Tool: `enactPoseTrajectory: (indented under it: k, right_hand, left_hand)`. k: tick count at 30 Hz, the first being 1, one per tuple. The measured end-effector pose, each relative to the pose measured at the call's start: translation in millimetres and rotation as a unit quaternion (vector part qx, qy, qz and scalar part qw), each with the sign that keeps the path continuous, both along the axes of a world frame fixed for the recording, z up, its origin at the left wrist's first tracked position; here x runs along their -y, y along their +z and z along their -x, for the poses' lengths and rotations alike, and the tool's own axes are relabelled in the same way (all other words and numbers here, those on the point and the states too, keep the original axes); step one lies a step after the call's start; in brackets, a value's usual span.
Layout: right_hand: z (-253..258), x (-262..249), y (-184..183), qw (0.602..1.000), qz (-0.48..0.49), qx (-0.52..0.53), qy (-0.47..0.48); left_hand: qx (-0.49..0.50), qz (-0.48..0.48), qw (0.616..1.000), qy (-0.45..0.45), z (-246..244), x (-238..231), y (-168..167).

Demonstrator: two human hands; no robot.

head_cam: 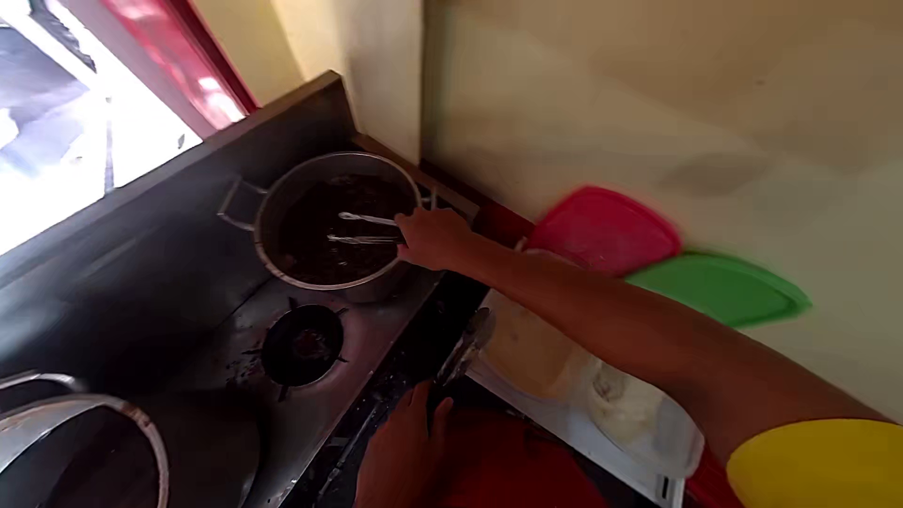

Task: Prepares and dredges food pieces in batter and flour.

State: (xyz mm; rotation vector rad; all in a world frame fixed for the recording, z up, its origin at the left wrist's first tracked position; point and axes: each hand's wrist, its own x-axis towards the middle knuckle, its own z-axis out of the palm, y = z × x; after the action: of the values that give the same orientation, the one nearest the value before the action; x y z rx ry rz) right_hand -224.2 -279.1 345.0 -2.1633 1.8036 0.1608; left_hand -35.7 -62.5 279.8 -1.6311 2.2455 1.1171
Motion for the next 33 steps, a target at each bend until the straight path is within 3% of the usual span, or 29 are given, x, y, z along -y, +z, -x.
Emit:
enactPoseTrajectory:
  k: [4,7,9,13,16,19,23,25,29,33]
  right_hand:
    - [79.6,-76.0,37.0,0.987,0.027,0.129,-0.093]
    - [150.6,-158.0,38.2,0.962,0.034,0.191,-0.193]
    - [187.0,-227.3,30.3,0.941,0.027,0.194,-0.275]
    - [233.3,-380.4,-6.1,0.893,0.025,0.169,-0.416]
    - [245.7,-488.6,-51.7,0.834,0.006,0.213,-0.510]
    - [236.7,-565.9,-87.7,0.777,0.007,0.241,-0.581]
    - [219.2,-619.7,-107.2,0.698,0.020,0.300,-0.650]
    - [215.6,-631.4,-112.5,0.677,0.018,0.325,-0.660]
    - [221.8,-638.0,-120.3,0.673,0.025,0.349,-0.651]
    - [234.2,-636.5,-123.6,0.687,0.030,0.353,-0.635]
  left_hand:
    - [0.112,-0.014,0.986,-0.121,50.5,21.0,26.9]
    - [0.184,-0.056,0.960,-0.201,113.3,34.8,40.2]
    - [0.208,-0.054,0.947,-0.239,155.1,35.3,28.6]
    - [0.248,-0.005,0.920,-0.303,199.0,34.4,-4.4]
    - [0.258,0.035,0.909,-0.325,198.7,42.2,-27.1]
    - [0.251,0.042,0.911,-0.326,186.2,55.5,-32.5]
    - [0.236,0.004,0.932,-0.274,163.4,64.9,-7.6]
    - [0.228,0.001,0.938,-0.261,152.5,62.5,6.9]
    - [0.199,-0.071,0.957,-0.198,153.1,58.1,13.5]
    - [0.216,-0.150,0.959,-0.109,176.0,45.2,-12.0]
